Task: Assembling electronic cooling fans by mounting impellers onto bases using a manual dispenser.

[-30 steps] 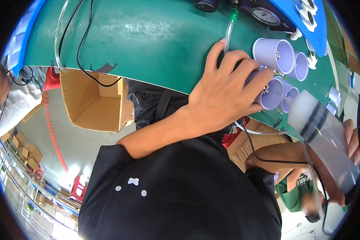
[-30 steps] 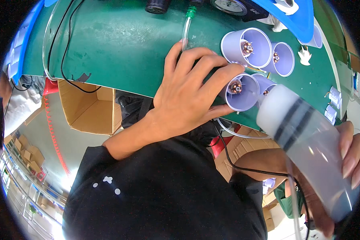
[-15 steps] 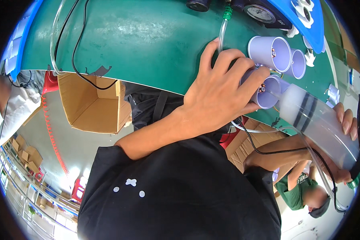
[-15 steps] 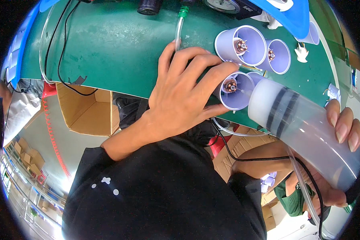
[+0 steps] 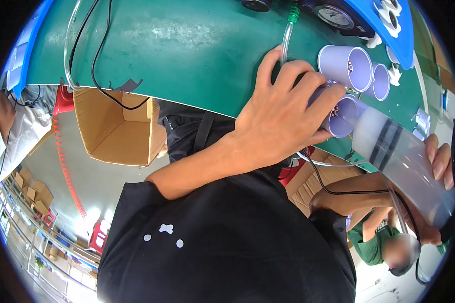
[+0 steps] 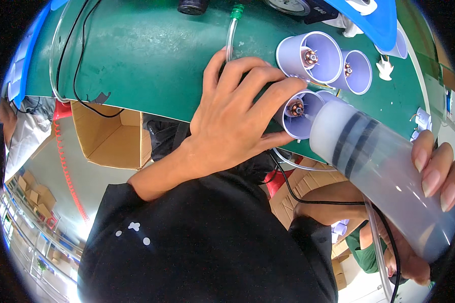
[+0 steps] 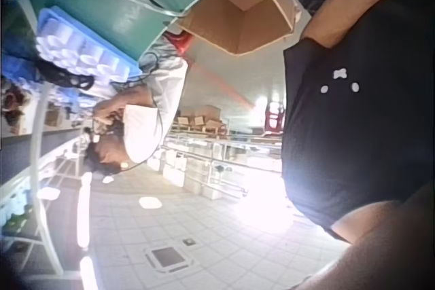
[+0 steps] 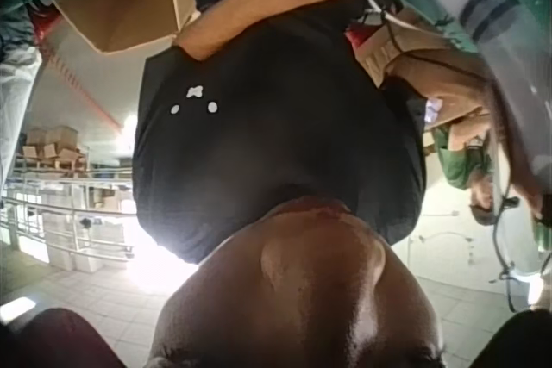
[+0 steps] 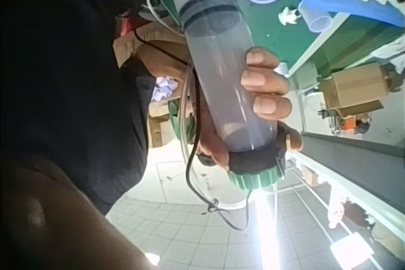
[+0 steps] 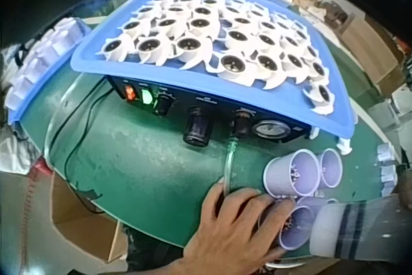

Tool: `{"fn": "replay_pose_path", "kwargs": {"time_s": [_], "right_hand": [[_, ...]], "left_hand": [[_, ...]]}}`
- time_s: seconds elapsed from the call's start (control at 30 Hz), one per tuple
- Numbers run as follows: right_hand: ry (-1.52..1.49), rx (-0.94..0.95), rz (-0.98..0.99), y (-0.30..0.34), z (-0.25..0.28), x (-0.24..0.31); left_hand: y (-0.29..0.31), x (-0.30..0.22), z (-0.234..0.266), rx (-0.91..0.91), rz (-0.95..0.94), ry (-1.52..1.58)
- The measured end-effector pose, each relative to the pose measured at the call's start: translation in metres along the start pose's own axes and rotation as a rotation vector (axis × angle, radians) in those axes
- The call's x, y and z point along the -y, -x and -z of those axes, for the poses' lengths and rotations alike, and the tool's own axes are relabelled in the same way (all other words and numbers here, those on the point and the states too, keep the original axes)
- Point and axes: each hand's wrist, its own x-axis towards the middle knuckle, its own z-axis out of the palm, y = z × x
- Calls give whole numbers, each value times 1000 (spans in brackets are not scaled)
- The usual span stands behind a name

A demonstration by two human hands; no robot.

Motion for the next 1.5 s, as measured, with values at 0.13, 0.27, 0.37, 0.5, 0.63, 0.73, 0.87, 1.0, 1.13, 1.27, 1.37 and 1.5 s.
{"fn": "replay_pose_path", "kwargs": {"time_s": [0.13,0.27,0.37,0.5,0.63,0.73,0.87,1.0,1.13,1.27,1.37,1.5], "right_hand": [[123,-54,38,0,0,-2],[126,-26,18,-1,-5,2],[154,-81,5,-1,-10,0],[136,-4,130,-3,3,-3],[132,36,141,-4,-1,-1],[24,-7,-21,-1,-16,-15],[152,124,-13,-5,-7,-4],[200,149,48,-6,-2,-7],[223,123,109,-6,-1,-2],[-43,-108,173,-14,-6,2],[0,-53,191,-26,2,2],[95,1,215,-35,25,-7]], "left_hand": [[0,1,-2,-10,3,-4],[0,0,-1,-7,0,-4],[-1,0,-2,-7,1,3],[-1,-1,-1,-3,2,-3],[-1,-2,-2,28,42,-2],[1,-1,0,28,51,-13],[0,-3,0,54,58,6],[-2,-1,1,50,24,-11],[-3,-1,2,57,17,-11],[-3,-1,3,44,31,16],[-1,-2,4,46,17,29],[-5,-7,7,105,54,-26]]}}
